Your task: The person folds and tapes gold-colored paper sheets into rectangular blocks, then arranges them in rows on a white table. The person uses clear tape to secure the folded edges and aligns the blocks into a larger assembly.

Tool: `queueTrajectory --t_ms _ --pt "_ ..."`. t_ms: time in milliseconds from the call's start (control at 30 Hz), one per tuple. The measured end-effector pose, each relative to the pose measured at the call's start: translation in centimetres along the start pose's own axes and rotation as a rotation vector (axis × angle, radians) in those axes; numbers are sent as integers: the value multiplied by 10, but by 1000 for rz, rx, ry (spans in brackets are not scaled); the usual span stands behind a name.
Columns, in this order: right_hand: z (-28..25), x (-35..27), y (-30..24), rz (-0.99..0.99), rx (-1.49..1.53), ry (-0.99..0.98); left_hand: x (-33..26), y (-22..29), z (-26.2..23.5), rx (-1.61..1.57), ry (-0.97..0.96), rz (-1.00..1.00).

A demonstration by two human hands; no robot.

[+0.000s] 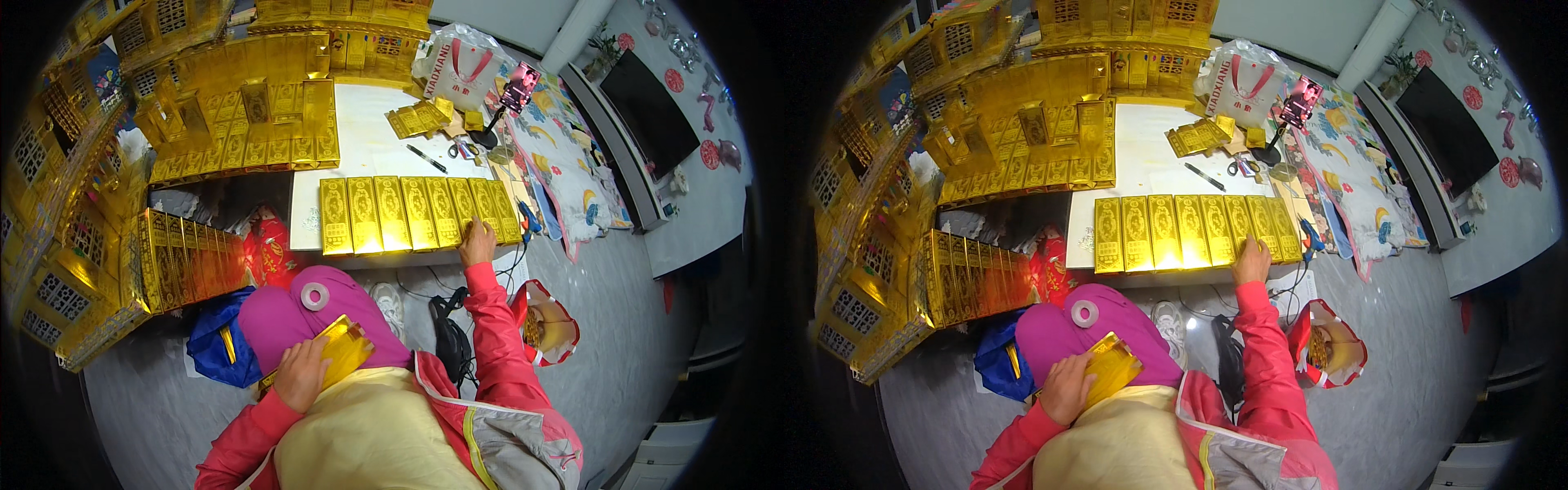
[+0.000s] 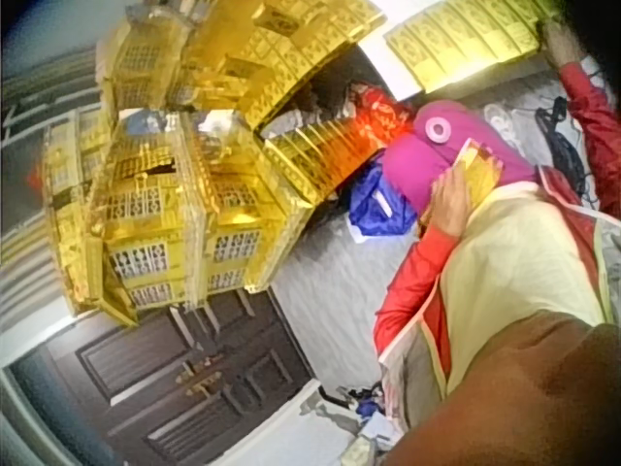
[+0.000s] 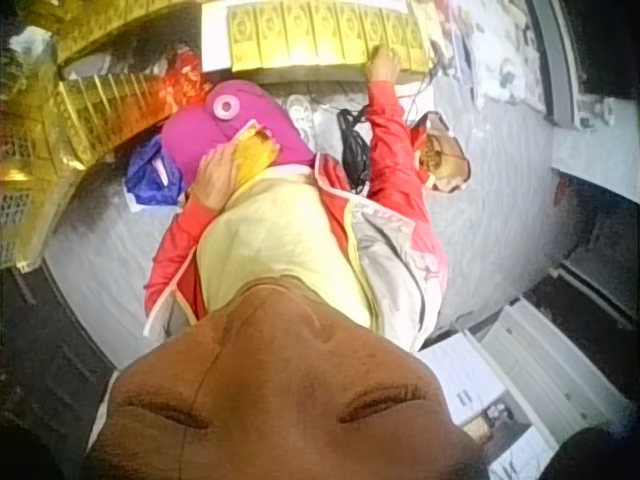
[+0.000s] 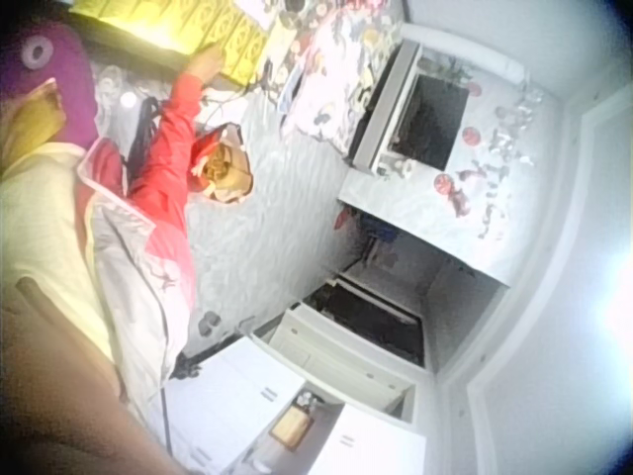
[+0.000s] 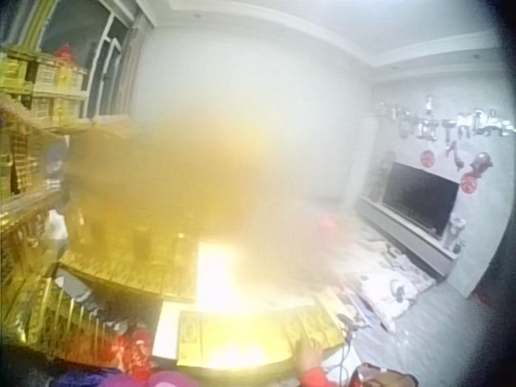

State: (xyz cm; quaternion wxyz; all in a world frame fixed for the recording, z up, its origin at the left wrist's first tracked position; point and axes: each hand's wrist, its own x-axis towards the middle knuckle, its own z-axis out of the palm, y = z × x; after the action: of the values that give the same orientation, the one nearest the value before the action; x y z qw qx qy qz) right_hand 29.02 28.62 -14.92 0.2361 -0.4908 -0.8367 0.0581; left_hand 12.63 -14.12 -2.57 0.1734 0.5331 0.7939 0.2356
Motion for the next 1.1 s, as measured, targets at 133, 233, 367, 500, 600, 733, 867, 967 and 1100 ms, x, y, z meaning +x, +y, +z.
queueTrajectory --t_ms 133,233,367,500,600,733,867,967,1100 --pt "2 -2 -18 -106 111 3 0 -6 5 -48 83 95" --pt "6 -4 -34 -126 66 -81 0 -9 8 -91 109 124" --pt "9 -6 -55 -177 129 -2 -1 -9 7 -108 118 113" --pt "9 -11 -77 -285 92 -110 0 -9 7 -105 83 73" --pt "10 -10 -94 -304 151 -93 -1 -10 8 -110 108 80" --pt "12 -14 -116 -375 212 -103 -4 -9 9 -30 86 121" --pt "15 -18 -136 -404 182 -205 -4 -8 7 -54 66 130" --pt "20 -19 -150 -461 295 -117 -6 -8 8 -99 46 117" --pt "26 -25 -170 -539 131 -312 -8 -11 11 -124 -7 109"
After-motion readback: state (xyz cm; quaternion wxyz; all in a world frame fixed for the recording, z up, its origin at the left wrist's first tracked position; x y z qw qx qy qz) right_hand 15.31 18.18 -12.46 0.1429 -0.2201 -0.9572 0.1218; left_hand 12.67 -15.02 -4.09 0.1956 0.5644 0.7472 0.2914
